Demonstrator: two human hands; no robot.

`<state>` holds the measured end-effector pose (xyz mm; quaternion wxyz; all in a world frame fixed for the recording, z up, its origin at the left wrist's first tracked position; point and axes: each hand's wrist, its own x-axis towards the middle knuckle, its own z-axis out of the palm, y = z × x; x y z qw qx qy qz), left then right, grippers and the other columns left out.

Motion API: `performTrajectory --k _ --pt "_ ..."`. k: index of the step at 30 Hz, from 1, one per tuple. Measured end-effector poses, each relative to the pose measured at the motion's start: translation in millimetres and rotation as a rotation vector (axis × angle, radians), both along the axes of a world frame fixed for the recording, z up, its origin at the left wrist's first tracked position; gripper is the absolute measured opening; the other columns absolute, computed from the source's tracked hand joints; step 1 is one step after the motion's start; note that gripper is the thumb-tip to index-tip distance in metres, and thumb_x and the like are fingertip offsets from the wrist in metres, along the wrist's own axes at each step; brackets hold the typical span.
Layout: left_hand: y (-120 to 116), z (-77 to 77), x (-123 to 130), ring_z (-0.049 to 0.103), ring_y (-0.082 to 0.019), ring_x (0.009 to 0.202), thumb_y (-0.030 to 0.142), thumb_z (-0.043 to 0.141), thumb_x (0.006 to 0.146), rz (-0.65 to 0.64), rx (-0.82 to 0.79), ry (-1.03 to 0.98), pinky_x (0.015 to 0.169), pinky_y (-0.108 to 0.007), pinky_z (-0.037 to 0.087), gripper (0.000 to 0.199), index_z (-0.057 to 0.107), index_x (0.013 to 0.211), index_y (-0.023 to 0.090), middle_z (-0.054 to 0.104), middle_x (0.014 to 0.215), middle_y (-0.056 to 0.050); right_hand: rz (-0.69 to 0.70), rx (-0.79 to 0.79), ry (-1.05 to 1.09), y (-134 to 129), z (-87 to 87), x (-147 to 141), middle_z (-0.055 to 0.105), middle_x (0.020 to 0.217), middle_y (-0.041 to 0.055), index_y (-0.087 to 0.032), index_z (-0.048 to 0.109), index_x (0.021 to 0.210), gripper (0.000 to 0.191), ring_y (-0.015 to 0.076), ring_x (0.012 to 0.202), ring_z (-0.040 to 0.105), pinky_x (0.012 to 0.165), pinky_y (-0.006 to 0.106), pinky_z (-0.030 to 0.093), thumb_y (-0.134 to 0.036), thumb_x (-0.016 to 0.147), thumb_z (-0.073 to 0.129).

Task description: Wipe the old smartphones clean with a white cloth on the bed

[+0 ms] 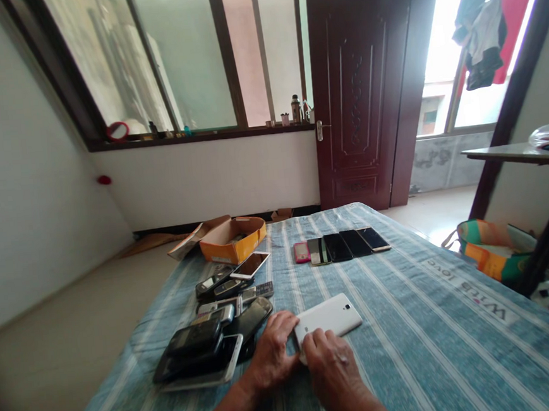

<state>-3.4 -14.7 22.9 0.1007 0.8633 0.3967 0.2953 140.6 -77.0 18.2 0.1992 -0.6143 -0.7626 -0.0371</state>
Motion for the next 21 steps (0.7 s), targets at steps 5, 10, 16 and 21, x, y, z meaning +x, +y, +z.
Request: performTrajectory --k 5,10,16,21 --pt "0 0.3 -3 0.051 -0.026 0.099 0.024 0.066 0.065 -0.035 -0.036 0.025 0.091 -0.038 0.044 0.035 0.062 0.098 0.016 0.058 0.101 -0.009 0.06 0.066 0.027 0 -2.8 2 0.062 0.079 0.0014 -0.021 0.059 0.081 0.02 0.0175 0.071 0.05 0.061 0.03 0.023 -0.002 0.078 0.054" --pt "-1 11.5 -8 0.05 -0.025 0.1 0.024 0.063 0.066 -0.092 -0.131 0.084 0.092 -0.037 0.044 0.037 0.06 0.102 0.016 0.056 0.104 -0.009 0.118 0.171 0.055 0 -10.2 -6 0.059 0.076 0.0 -0.021 0.055 0.076 0.018 0.0169 0.068 0.048 0.06 0.03 0.023 -0.003 0.075 0.057" --pt "2 22.4 -15 0.049 -0.025 0.105 0.019 0.055 0.064 -0.137 -0.209 0.142 0.097 -0.04 0.041 0.042 0.057 0.106 0.018 0.055 0.11 -0.009 0.142 0.233 0.006 3 -12.8 -19 0.059 0.072 0.0004 -0.021 0.052 0.073 0.019 0.0173 0.065 0.048 0.057 0.03 0.024 -0.003 0.075 0.057" --pt "3 24.3 -17 0.051 -0.026 0.105 0.02 0.055 0.064 -0.149 -0.241 0.135 0.097 -0.041 0.042 0.043 0.057 0.107 0.019 0.057 0.111 -0.01 0.036 0.02 -0.078 -2 3.8 -27 0.064 0.077 0.0038 -0.02 0.059 0.076 0.018 0.0191 0.07 0.057 0.058 0.029 0.031 -0.003 0.079 0.053"
